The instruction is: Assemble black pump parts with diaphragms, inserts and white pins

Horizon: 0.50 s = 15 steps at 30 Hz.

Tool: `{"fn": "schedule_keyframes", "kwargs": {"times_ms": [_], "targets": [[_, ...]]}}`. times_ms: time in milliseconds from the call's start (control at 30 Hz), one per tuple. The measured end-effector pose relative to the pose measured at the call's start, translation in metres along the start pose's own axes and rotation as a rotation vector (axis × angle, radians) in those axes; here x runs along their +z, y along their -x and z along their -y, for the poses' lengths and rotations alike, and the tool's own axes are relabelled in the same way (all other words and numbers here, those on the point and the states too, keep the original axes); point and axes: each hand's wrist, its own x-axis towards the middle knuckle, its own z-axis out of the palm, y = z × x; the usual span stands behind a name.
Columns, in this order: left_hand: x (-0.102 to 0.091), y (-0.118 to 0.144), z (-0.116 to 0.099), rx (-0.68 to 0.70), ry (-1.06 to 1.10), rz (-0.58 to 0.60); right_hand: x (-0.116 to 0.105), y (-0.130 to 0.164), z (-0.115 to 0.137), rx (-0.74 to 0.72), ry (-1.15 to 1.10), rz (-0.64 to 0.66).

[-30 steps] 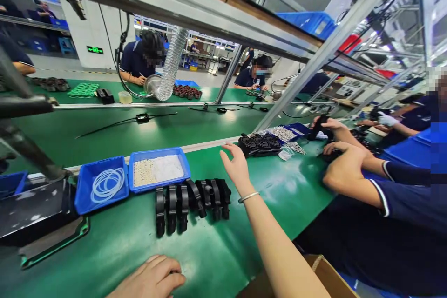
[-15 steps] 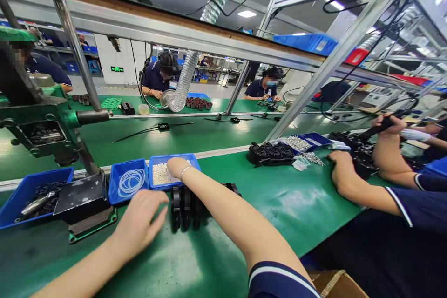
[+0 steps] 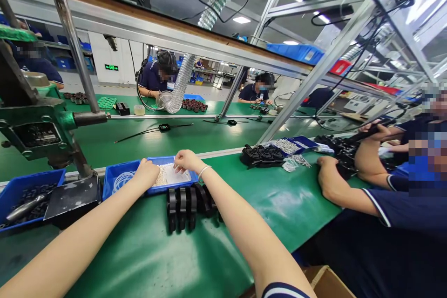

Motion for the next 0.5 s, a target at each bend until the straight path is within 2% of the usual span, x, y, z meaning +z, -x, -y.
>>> {"fn": "schedule_keyframes", "kwargs": {"times_ms": [167,233,300,367,400,500], "targets": [[-0.015,0.010,-0.011,-0.045,0.018,-0.081,-0.006,0.034,0.008,-0.136,-0.396,-0.081],[-0.025,0.024,-0.019,-0.030,0.081,-0.138,-0.004,0.054,0.014,-0.185,-0.497,-0.097],[-0.035,0.048,-0.026,-0.007,0.161,-0.197,0.001,0.077,0.021,-0.232,-0.590,-0.091],[-0.043,0.082,-0.031,0.006,0.360,-0.240,0.010,0.101,0.028,-0.276,-0.695,-0.056],[-0.045,0.101,-0.032,-0.005,0.541,-0.243,0.017,0.112,0.031,-0.295,-0.741,-0.034],[-0.048,0.159,-0.033,-0.145,1.014,-0.177,0.045,0.140,0.037,-0.310,-0.772,0.041]]}}
